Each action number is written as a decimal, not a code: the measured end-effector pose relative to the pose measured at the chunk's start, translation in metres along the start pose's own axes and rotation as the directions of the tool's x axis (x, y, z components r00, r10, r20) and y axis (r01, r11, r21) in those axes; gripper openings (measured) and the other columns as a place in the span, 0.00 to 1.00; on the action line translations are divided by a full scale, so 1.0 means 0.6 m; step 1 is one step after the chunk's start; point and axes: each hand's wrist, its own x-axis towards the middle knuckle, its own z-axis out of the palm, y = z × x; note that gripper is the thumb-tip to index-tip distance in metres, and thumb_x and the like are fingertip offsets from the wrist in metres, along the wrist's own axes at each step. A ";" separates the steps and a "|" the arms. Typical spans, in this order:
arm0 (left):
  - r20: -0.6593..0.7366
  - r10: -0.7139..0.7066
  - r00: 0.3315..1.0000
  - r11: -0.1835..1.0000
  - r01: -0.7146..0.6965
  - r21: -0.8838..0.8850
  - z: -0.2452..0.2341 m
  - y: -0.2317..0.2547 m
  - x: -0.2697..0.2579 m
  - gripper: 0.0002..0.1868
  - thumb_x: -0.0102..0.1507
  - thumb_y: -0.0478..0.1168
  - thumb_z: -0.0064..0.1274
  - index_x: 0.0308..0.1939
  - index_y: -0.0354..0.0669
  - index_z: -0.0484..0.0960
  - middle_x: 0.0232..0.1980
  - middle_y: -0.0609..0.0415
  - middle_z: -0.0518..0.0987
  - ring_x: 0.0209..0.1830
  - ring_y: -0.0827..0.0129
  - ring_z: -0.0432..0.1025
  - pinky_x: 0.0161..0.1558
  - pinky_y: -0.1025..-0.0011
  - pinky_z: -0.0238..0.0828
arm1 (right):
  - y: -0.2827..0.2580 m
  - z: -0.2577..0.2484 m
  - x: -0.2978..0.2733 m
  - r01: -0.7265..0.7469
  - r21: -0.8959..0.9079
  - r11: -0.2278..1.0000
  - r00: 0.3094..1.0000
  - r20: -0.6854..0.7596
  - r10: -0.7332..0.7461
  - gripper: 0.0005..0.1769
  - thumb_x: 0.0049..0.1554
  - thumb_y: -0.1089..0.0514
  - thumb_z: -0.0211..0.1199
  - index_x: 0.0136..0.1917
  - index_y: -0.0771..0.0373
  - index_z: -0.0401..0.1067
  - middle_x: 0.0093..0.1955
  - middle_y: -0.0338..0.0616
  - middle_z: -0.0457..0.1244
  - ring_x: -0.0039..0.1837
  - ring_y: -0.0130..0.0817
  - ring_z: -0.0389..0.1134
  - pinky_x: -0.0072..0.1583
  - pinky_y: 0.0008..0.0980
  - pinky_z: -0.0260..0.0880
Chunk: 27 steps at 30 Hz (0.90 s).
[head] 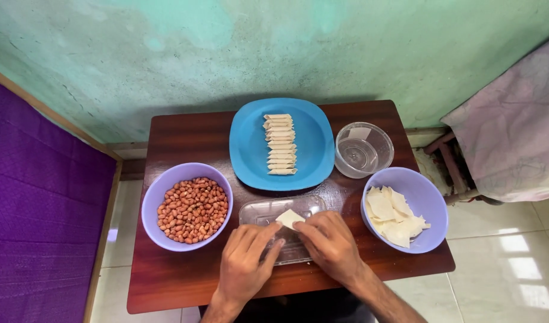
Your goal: The person prepares snacks by hand, taking small rectangular dough sheets and rolling them around peanuts, then placing the finished rolls onto a blue plate.
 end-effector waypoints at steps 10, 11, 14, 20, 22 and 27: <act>0.072 -0.057 0.996 0.993 0.049 0.108 0.034 -0.022 -0.023 0.06 0.62 0.36 0.62 0.43 0.45 0.86 0.36 0.57 0.79 0.36 0.61 0.69 0.32 0.64 0.62 | -0.003 0.019 -0.010 0.055 0.051 0.997 0.985 0.161 -0.063 0.04 0.63 0.64 0.61 0.52 0.64 0.73 0.52 0.43 0.70 0.53 0.44 0.69 0.54 0.45 0.62; 0.068 -0.059 0.996 0.992 0.050 0.119 0.035 -0.022 -0.026 0.06 0.62 0.37 0.62 0.43 0.45 0.86 0.36 0.57 0.79 0.37 0.62 0.69 0.32 0.65 0.63 | 0.000 0.022 -0.018 0.038 0.047 0.998 0.981 0.189 -0.046 0.07 0.61 0.65 0.63 0.54 0.63 0.74 0.53 0.43 0.71 0.54 0.44 0.69 0.56 0.46 0.62; 0.055 -0.061 0.997 0.990 0.053 0.134 0.035 -0.020 -0.026 0.05 0.63 0.38 0.61 0.43 0.45 0.86 0.37 0.57 0.79 0.38 0.62 0.70 0.33 0.65 0.63 | 0.006 0.023 -0.025 -0.013 0.039 0.999 0.975 0.224 0.004 0.11 0.59 0.65 0.65 0.56 0.63 0.75 0.55 0.42 0.71 0.56 0.44 0.68 0.57 0.46 0.62; 0.049 -0.060 0.997 0.989 0.053 0.136 0.037 -0.022 -0.028 0.06 0.64 0.38 0.61 0.44 0.45 0.86 0.37 0.57 0.80 0.38 0.62 0.70 0.33 0.65 0.63 | 0.008 0.029 -0.038 -0.084 0.017 0.996 0.980 0.182 0.080 0.14 0.58 0.67 0.63 0.58 0.61 0.75 0.59 0.42 0.70 0.60 0.45 0.68 0.59 0.45 0.62; 0.046 -0.059 0.997 0.990 0.053 0.131 0.038 -0.023 -0.029 0.06 0.64 0.38 0.61 0.44 0.44 0.87 0.38 0.57 0.80 0.38 0.62 0.71 0.34 0.66 0.64 | 0.007 0.029 -0.038 -0.102 0.021 0.995 0.980 0.172 0.097 0.15 0.58 0.67 0.63 0.59 0.61 0.75 0.59 0.42 0.70 0.61 0.45 0.68 0.60 0.45 0.62; 0.018 -0.046 0.999 0.992 0.044 0.122 0.037 -0.020 -0.026 0.05 0.63 0.37 0.61 0.43 0.44 0.86 0.37 0.57 0.80 0.38 0.62 0.71 0.34 0.65 0.64 | 0.003 0.025 -0.025 -0.069 0.037 0.997 0.996 0.052 0.067 0.07 0.57 0.60 0.70 0.49 0.60 0.77 0.46 0.38 0.71 0.50 0.40 0.69 0.55 0.39 0.62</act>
